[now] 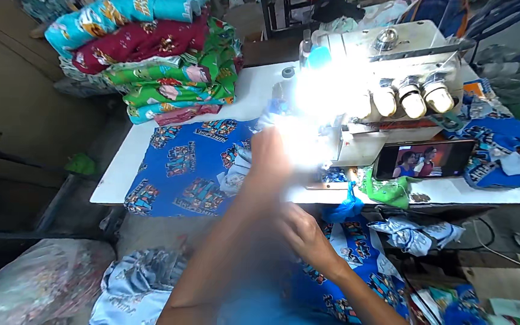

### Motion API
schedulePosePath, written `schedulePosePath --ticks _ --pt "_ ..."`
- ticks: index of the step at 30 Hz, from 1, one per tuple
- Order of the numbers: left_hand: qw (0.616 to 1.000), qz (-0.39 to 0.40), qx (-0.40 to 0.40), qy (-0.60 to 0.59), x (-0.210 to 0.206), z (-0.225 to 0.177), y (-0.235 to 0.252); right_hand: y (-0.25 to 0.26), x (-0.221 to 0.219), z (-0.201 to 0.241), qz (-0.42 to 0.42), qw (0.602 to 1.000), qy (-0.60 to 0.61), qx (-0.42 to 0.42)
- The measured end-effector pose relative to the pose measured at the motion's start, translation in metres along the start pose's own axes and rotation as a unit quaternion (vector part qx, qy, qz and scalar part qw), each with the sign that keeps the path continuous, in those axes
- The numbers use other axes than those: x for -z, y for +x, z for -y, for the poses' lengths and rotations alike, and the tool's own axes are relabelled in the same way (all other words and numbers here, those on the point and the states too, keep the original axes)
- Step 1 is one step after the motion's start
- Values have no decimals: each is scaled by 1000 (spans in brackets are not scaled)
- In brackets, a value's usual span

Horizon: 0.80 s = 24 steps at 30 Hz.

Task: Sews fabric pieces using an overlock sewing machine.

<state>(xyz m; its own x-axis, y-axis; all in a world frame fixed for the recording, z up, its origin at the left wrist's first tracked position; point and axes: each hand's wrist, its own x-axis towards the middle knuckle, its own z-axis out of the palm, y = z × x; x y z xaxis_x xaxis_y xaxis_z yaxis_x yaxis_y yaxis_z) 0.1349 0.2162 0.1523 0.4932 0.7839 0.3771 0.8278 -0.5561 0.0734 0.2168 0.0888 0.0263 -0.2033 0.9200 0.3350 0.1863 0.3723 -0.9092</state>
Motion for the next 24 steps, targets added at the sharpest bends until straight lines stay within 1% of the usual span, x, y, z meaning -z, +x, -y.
schedulePosePath --ticks 3,7,11,14,17,21,22,24 --pt "996 24 79 -32 -2 15 12 -5 6 -2 9 1000 9 -17" --pt "992 -3 110 -56 0 26 -3 -7 18 -1 -14 1000 2 -22" --pt "992 -21 93 -87 14 24 -41 -2 28 1 -41 999 -2 -18" --pt "988 -29 112 -106 17 17 -61 7 33 6 -57 998 17 -13" --pt "984 -33 115 -132 11 8 -77 15 37 9 -78 996 49 -4" --pt "983 -26 72 -168 -10 -18 -93 21 50 12 -87 992 87 8" --pt "982 -22 60 -175 -15 -26 -94 22 53 11 -102 991 90 2" --pt "983 -23 37 -176 -26 -39 -91 26 62 6 -172 981 87 -12"
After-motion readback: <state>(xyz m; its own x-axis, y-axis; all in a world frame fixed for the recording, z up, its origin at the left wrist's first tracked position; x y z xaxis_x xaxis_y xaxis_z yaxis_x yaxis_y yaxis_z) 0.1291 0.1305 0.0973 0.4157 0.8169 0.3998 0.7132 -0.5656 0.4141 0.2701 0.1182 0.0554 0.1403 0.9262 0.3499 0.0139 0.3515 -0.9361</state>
